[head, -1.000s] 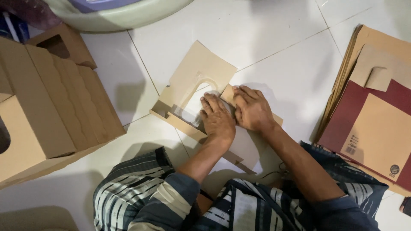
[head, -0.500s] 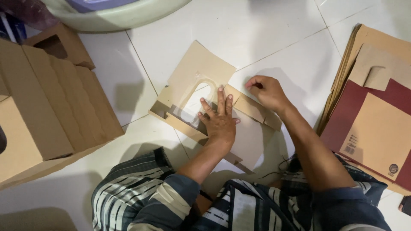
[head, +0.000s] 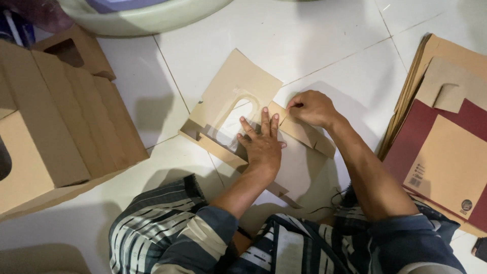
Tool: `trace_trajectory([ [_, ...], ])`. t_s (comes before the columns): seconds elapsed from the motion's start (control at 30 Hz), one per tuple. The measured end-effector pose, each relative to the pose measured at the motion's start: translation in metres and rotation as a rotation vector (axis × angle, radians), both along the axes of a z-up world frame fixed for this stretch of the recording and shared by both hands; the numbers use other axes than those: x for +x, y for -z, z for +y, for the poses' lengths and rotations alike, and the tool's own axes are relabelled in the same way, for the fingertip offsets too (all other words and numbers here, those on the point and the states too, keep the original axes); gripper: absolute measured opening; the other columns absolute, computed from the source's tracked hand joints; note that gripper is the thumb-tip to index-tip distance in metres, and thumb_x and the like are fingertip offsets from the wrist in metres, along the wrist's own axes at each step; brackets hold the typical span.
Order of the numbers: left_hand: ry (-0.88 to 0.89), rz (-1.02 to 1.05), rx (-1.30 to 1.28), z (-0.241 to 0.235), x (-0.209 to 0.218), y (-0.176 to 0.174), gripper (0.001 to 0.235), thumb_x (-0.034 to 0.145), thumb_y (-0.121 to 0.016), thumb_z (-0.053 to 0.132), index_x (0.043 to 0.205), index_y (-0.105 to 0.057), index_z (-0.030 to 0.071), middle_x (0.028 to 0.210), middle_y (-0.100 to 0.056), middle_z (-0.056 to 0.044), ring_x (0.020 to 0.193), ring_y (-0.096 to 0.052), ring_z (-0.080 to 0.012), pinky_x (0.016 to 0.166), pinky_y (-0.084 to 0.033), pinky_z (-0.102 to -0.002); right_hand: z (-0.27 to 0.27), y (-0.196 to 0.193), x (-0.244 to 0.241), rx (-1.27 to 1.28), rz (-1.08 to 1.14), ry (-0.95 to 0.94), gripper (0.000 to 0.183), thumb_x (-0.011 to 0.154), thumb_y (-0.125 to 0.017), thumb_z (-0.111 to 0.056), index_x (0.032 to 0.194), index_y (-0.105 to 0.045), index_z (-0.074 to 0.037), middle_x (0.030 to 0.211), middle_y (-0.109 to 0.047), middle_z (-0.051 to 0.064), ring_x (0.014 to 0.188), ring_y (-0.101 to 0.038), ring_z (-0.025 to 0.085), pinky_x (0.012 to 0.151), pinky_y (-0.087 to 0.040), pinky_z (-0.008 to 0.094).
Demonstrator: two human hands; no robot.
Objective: Assembling cardboard cake boxes by folding along scored lines and tucking tabs into place.
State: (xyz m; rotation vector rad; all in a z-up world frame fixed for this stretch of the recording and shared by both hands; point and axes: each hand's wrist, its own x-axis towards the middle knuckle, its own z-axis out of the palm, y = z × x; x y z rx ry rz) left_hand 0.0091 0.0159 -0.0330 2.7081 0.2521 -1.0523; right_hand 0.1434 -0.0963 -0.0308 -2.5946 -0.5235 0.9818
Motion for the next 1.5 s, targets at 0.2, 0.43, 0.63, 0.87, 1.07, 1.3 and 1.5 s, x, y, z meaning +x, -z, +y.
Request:
trace_trajectory([
  [0.2, 0.019, 0.028, 0.020, 0.002, 0.001, -0.008, 0.076, 0.104, -0.035, 0.047, 0.159, 0.008, 0.017, 0.166, 0.018, -0.009, 0.140, 0.006, -0.0646, 0.109, -0.021, -0.072, 0.014, 0.007, 0.005, -0.044, -0.017, -0.063, 0.030, 0.085, -0.061, -0.032, 0.107, -0.078, -0.021, 0.107, -0.074, 0.011, 0.112, -0.064, 0.038, 0.092, -0.050, 0.047],
  [0.43, -0.005, 0.001, 0.015, 0.000, 0.000, -0.001, 0.077, 0.103, -0.037, 0.047, 0.159, 0.008, 0.019, 0.166, 0.018, -0.007, 0.140, 0.007, -0.0648, 0.109, -0.019, -0.073, 0.035, 0.023, 0.019, -0.019, -0.025, -0.085, 0.031, 0.084, -0.060, -0.036, 0.106, -0.078, -0.024, 0.111, -0.073, 0.010, 0.114, -0.062, 0.039, 0.095, -0.050, 0.049],
  [0.63, 0.000, -0.011, 0.026, 0.000, 0.000, -0.003, 0.078, 0.103, -0.039, 0.047, 0.160, 0.006, 0.018, 0.166, 0.017, -0.008, 0.140, 0.005, -0.0647, 0.109, -0.021, -0.073, 0.047, 0.031, 0.026, 0.020, -0.018, -0.060, 0.033, 0.083, -0.060, -0.036, 0.109, -0.077, -0.026, 0.110, -0.073, 0.007, 0.113, -0.063, 0.036, 0.095, -0.050, 0.047],
  [0.87, -0.026, -0.019, -0.002, 0.005, 0.003, -0.014, 0.077, 0.102, -0.043, 0.045, 0.161, 0.000, 0.018, 0.166, 0.011, -0.010, 0.142, -0.001, -0.0623, 0.108, -0.025, -0.071, 0.043, 0.032, 0.020, 0.258, -0.095, 0.225, 0.034, 0.077, -0.070, -0.038, 0.107, -0.075, -0.023, 0.102, -0.071, 0.005, 0.105, -0.066, 0.026, 0.088, -0.053, 0.039],
  [1.07, -0.339, -0.207, -0.188, 0.036, 0.019, -0.003, 0.075, 0.094, -0.062, 0.018, 0.153, -0.019, 0.000, 0.159, 0.001, -0.028, 0.136, -0.029, -0.0528, 0.096, -0.052, -0.055, 0.061, 0.004, -0.009, 0.290, -0.281, 0.253, 0.069, 0.071, -0.085, -0.038, 0.128, -0.063, -0.006, 0.115, -0.055, 0.014, 0.113, -0.059, 0.035, 0.094, -0.052, 0.045],
  [1.3, -0.389, -0.136, -0.010, 0.059, 0.021, 0.015, 0.091, 0.090, -0.066, 0.044, 0.155, -0.015, 0.005, 0.159, -0.005, -0.027, 0.145, -0.008, -0.0432, 0.110, -0.010, -0.070, 0.078, -0.003, -0.017, 0.288, -0.167, 0.386, 0.060, 0.069, -0.089, -0.027, 0.116, -0.054, -0.011, 0.118, -0.047, 0.010, 0.121, -0.052, 0.034, 0.102, -0.046, 0.052],
  [1.5, -0.486, -0.222, -0.061, 0.082, 0.024, -0.015, 0.081, 0.093, -0.065, 0.042, 0.154, -0.025, 0.006, 0.162, 0.004, -0.025, 0.148, 0.003, -0.0483, 0.113, -0.007, -0.071, 0.058, 0.023, 0.009, 0.366, -0.094, 0.308, 0.052, 0.078, -0.079, -0.020, 0.120, -0.049, -0.016, 0.101, -0.071, 0.015, 0.102, -0.068, 0.036, 0.087, -0.051, 0.045],
])
